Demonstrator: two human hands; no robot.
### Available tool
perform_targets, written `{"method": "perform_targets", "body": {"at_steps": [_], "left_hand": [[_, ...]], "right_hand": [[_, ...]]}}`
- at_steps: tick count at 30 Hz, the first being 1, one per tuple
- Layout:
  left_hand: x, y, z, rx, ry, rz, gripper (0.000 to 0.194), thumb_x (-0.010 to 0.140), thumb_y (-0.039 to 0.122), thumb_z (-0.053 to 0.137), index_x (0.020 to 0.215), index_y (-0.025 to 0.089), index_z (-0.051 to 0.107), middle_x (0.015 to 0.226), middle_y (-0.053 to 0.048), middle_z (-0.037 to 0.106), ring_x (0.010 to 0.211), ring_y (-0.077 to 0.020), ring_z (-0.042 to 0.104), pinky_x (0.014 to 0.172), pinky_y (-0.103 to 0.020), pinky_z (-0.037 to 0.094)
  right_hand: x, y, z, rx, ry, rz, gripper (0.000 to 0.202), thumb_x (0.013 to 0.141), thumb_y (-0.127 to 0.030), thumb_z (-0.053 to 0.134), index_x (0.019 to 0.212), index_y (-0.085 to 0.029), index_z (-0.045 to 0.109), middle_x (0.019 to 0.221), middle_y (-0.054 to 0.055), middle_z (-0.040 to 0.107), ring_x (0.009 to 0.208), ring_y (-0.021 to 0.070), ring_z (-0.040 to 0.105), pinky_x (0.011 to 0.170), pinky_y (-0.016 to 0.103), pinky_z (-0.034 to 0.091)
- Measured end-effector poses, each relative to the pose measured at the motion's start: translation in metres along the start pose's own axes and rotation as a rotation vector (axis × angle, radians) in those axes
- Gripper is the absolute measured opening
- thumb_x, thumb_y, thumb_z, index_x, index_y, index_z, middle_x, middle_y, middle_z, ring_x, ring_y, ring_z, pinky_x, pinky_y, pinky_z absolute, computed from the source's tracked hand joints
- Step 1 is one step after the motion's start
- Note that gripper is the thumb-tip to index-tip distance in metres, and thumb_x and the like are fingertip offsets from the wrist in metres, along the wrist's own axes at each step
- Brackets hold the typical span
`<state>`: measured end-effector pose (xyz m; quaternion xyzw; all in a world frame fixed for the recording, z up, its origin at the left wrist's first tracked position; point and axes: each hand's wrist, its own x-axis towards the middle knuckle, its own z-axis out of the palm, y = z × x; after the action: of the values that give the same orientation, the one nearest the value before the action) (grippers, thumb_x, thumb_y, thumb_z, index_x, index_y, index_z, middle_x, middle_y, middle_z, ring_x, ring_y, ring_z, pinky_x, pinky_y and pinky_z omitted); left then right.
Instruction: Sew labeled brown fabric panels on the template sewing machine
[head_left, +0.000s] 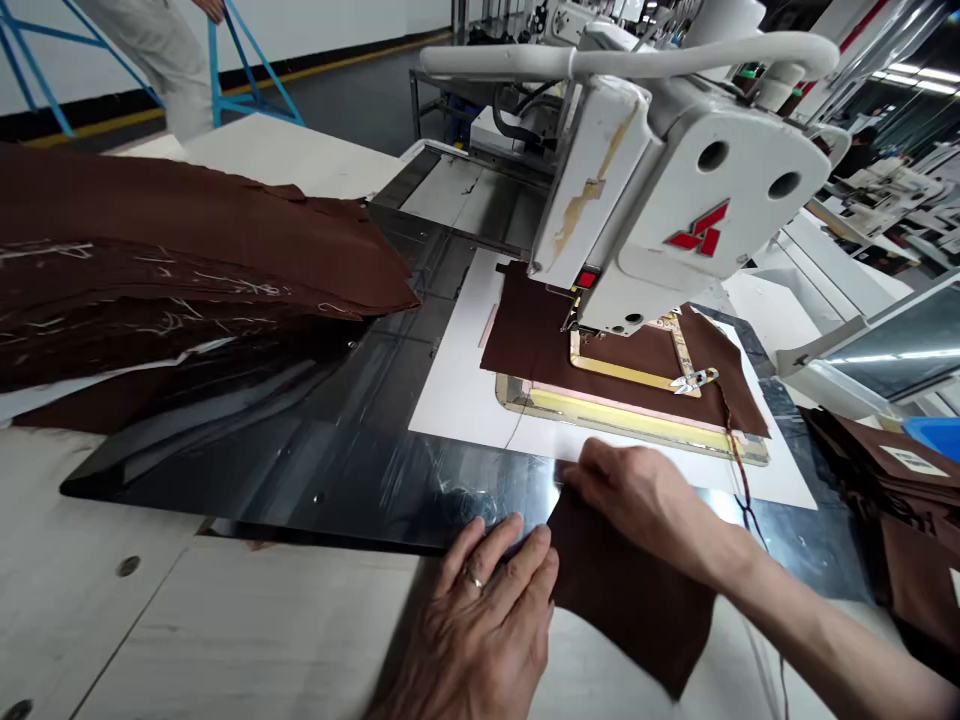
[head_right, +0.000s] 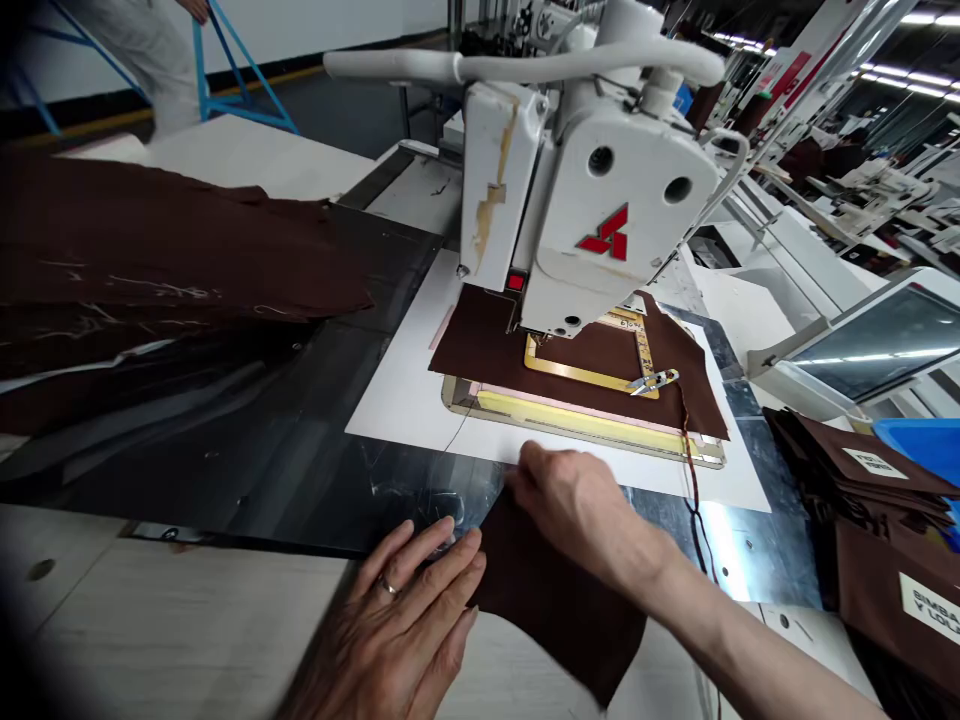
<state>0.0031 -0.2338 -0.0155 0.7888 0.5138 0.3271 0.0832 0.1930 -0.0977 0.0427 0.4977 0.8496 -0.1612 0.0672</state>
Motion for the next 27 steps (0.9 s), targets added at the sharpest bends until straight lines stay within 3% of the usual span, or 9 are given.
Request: {"method": "perform_targets", "body": {"at_steps": [5, 9, 14, 21, 27], "left_hand": [[0.001, -0.003, -0.002, 0.024, -0.007, 0.032, 0.031, 0.095, 0.019, 0.056, 0.124, 0.021, 0.069, 0.131, -0.002, 0.069, 0.127, -0.0224, 0.059, 0.119, -0.039, 0.032], [0.001, -0.003, -0.003, 0.036, -0.031, 0.04, 0.033, 0.095, 0.018, 0.055, 0.126, 0.022, 0.068, 0.135, -0.001, 0.068, 0.129, -0.0223, 0.057, 0.12, -0.04, 0.03], [0.001, -0.002, -0.002, 0.033, -0.037, 0.033, 0.032, 0.096, 0.017, 0.054, 0.125, 0.02, 0.068, 0.134, -0.001, 0.068, 0.13, -0.0215, 0.056, 0.123, -0.039, 0.024], [-0.003, -0.001, -0.001, 0.022, -0.033, 0.045, 0.036, 0.097, 0.018, 0.054, 0.131, 0.02, 0.065, 0.14, -0.003, 0.064, 0.134, -0.0253, 0.053, 0.123, -0.044, 0.025], [-0.002, 0.002, -0.005, 0.025, -0.036, 0.03, 0.039, 0.096, 0.018, 0.055, 0.134, 0.019, 0.063, 0.143, -0.004, 0.062, 0.136, -0.026, 0.052, 0.123, -0.045, 0.027]], "right_hand": [[-0.003, -0.002, -0.008, 0.181, -0.044, 0.003, 0.031, 0.1, -0.049, 0.052, 0.084, -0.023, 0.057, 0.063, 0.0, 0.062, 0.053, 0.0149, 0.051, 0.051, 0.027, 0.032], [-0.01, -0.009, 0.0, 0.179, -0.118, -0.044, 0.023, 0.1, -0.039, 0.052, 0.086, -0.022, 0.059, 0.067, 0.0, 0.063, 0.053, 0.0141, 0.05, 0.051, 0.027, 0.031], [-0.009, 0.003, 0.0, 0.283, -0.153, -0.039, 0.018, 0.099, -0.039, 0.054, 0.095, -0.024, 0.061, 0.071, -0.002, 0.065, 0.057, 0.0143, 0.054, 0.054, 0.026, 0.036], [-0.012, 0.003, -0.001, 0.234, -0.079, -0.007, 0.016, 0.097, -0.039, 0.057, 0.095, -0.023, 0.06, 0.075, -0.001, 0.066, 0.06, 0.015, 0.056, 0.056, 0.027, 0.038], [-0.025, 0.016, 0.009, 0.132, 0.101, 0.073, 0.021, 0.096, -0.044, 0.059, 0.102, -0.024, 0.057, 0.101, 0.003, 0.066, 0.078, 0.0197, 0.064, 0.065, 0.031, 0.042]]}}
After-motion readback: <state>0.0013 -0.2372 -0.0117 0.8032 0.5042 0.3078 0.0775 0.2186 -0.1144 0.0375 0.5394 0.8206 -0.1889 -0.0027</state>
